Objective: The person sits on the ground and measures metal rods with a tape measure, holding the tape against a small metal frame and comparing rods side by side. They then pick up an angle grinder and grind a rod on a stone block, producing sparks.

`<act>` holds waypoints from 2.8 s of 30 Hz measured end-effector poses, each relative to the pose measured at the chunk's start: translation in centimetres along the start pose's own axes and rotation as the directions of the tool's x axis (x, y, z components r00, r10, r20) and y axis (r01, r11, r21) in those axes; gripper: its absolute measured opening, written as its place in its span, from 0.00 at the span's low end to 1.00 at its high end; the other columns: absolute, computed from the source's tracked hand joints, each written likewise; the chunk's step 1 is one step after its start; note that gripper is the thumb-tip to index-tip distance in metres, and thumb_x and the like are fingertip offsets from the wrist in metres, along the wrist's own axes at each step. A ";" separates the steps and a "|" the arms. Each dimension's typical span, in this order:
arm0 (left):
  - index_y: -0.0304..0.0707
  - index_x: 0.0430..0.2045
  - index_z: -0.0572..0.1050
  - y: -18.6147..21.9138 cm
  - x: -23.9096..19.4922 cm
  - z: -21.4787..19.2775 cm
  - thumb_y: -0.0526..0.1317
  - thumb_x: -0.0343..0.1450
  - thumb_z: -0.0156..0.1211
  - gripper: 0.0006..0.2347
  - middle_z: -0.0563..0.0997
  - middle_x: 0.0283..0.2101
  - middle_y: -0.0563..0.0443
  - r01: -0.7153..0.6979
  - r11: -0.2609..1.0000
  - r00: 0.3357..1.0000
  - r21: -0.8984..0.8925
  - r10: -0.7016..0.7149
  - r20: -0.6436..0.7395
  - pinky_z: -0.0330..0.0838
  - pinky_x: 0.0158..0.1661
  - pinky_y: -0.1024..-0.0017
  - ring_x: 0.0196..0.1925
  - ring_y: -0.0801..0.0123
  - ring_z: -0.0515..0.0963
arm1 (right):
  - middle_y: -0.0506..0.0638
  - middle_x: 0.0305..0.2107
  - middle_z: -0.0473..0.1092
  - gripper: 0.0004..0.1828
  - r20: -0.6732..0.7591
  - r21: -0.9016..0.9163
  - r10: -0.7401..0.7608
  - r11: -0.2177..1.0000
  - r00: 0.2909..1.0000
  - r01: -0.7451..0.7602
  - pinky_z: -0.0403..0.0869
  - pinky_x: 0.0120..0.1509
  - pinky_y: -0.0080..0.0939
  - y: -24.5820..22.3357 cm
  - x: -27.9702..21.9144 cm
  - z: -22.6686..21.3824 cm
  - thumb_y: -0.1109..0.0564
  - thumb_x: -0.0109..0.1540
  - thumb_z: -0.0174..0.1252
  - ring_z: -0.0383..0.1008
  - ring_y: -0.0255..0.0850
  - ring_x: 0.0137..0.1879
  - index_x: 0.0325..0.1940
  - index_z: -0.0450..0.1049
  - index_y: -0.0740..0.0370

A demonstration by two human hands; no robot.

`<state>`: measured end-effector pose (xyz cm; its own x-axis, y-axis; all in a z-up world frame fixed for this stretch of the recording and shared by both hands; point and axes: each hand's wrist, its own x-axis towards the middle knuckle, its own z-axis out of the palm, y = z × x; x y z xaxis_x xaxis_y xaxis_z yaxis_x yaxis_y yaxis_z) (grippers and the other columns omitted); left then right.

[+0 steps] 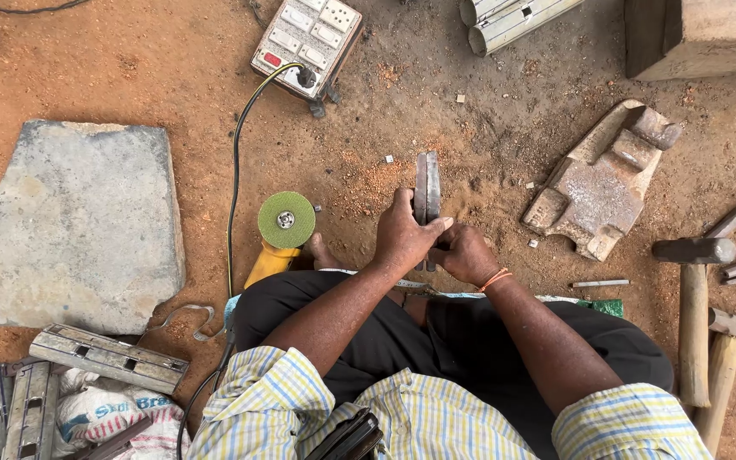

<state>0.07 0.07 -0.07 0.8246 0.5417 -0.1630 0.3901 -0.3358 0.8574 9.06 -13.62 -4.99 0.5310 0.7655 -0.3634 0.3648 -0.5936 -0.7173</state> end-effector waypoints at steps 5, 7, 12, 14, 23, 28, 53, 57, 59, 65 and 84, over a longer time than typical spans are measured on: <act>0.36 0.42 0.65 -0.7 0.6 0.4 0.46 0.66 0.73 0.22 0.78 0.33 0.47 -0.001 0.999 1.000 0.036 0.002 -0.015 0.80 0.30 0.65 0.30 0.65 0.83 | 0.52 0.27 0.80 0.10 -0.071 0.006 -0.092 0.996 0.993 0.092 0.81 0.40 0.44 -0.1 -0.1 0.3 0.57 0.54 0.70 0.82 0.40 0.33 0.37 0.81 0.63; 0.36 0.41 0.65 -0.5 0.8 0.3 0.46 0.65 0.73 0.22 0.79 0.33 0.46 0.011 0.998 0.999 0.056 -0.009 -0.034 0.79 0.31 0.65 0.31 0.65 0.83 | 0.51 0.27 0.80 0.11 -0.108 0.019 -0.130 0.991 0.986 0.133 0.80 0.39 0.44 -0.5 -0.4 0.2 0.57 0.54 0.71 0.82 0.40 0.32 0.36 0.80 0.64; 0.35 0.41 0.67 -1.1 1.1 1.0 0.44 0.65 0.73 0.21 0.81 0.33 0.46 0.009 0.997 0.999 0.072 -0.006 -0.046 0.81 0.34 0.64 0.32 0.64 0.85 | 0.50 0.26 0.80 0.13 -0.081 0.071 -0.060 0.995 0.995 0.066 0.80 0.39 0.44 -2.3 -1.3 -0.5 0.58 0.56 0.70 0.82 0.40 0.32 0.41 0.76 0.64; 0.35 0.42 0.67 -1.0 1.2 0.8 0.43 0.65 0.72 0.20 0.81 0.34 0.46 0.011 0.997 0.999 0.077 -0.007 -0.046 0.82 0.34 0.64 0.33 0.64 0.85 | 0.49 0.27 0.81 0.15 -0.063 0.097 -0.048 0.994 0.997 0.054 0.80 0.40 0.43 -2.5 -1.2 -0.6 0.58 0.56 0.69 0.83 0.39 0.33 0.43 0.74 0.63; 0.29 0.54 0.66 -1.6 2.0 -0.4 0.38 0.66 0.69 0.24 0.81 0.39 0.38 -0.253 0.926 0.958 0.280 0.281 -0.063 0.83 0.36 0.60 0.36 0.54 0.86 | 0.53 0.36 0.80 0.24 0.027 -0.152 -0.125 0.980 0.992 0.128 0.78 0.51 0.45 -0.4 -0.4 -0.3 0.56 0.53 0.73 0.82 0.46 0.44 0.50 0.74 0.63; 0.31 0.53 0.67 0.7 3.7 -3.6 0.36 0.67 0.65 0.21 0.81 0.37 0.38 -0.362 0.704 0.931 0.611 0.240 0.275 0.82 0.36 0.58 0.33 0.56 0.84 | 0.51 0.38 0.81 0.26 0.160 -0.325 -0.051 0.940 0.986 0.102 0.77 0.54 0.48 0.3 -0.2 -0.8 0.53 0.54 0.72 0.81 0.48 0.48 0.55 0.75 0.56; 0.34 0.46 0.73 6.0 1.3 -8.3 0.38 0.65 0.68 0.17 0.83 0.41 0.37 -0.561 0.318 0.825 0.765 0.133 0.549 0.78 0.43 0.50 0.41 0.47 0.84 | 0.49 0.46 0.78 0.27 -0.149 -0.286 -0.033 0.958 0.988 -0.011 0.76 0.54 0.51 -1.1 -3.0 -4.9 0.50 0.59 0.66 0.78 0.49 0.54 0.63 0.73 0.48; 0.35 0.48 0.72 4.9 0.6 -5.5 0.38 0.67 0.65 0.17 0.83 0.41 0.35 -0.466 0.388 0.856 0.795 -0.031 0.516 0.79 0.44 0.51 0.40 0.46 0.84 | 0.54 0.42 0.78 0.23 -0.201 -0.302 -0.075 0.953 0.977 0.011 0.76 0.52 0.52 0.4 -3.0 -5.8 0.51 0.59 0.66 0.79 0.51 0.50 0.58 0.76 0.51; 0.35 0.49 0.71 3.9 0.4 -4.8 0.37 0.66 0.65 0.18 0.83 0.40 0.33 -0.422 0.408 0.865 0.810 -0.087 0.494 0.79 0.44 0.50 0.41 0.44 0.84 | 0.57 0.40 0.79 0.19 -0.235 -0.277 -0.164 0.956 0.958 0.096 0.76 0.52 0.53 0.6 -3.6 -7.0 0.52 0.61 0.66 0.80 0.53 0.47 0.56 0.79 0.54; 0.31 0.57 0.70 -0.3 3.2 -1.0 0.25 0.68 0.53 0.20 0.84 0.41 0.35 -0.522 0.349 0.804 0.778 -0.104 0.586 0.83 0.43 0.56 0.41 0.54 0.87 | 0.58 0.47 0.79 0.19 -0.499 0.128 -0.230 0.934 0.835 0.334 0.82 0.56 0.40 1.4 -11.4 -17.0 0.62 0.65 0.67 0.82 0.43 0.53 0.60 0.76 0.66; 0.28 0.56 0.70 -4.0 7.0 3.7 0.33 0.69 0.64 0.20 0.70 0.57 0.35 -0.507 0.356 0.792 0.785 -0.166 0.587 0.70 0.60 0.51 0.62 0.53 0.72 | 0.63 0.47 0.78 0.27 -0.826 -0.035 0.305 0.812 0.475 -0.582 0.76 0.58 0.51 34.2 -23.2 -12.3 0.60 0.54 0.76 0.79 0.53 0.51 0.56 0.77 0.68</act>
<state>5.80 2.38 -6.44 0.8293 0.0320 -0.5579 0.0420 -0.9991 0.0050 18.66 -54.71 -13.75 0.9948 -0.0222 0.0998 0.0142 -0.9365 -0.3503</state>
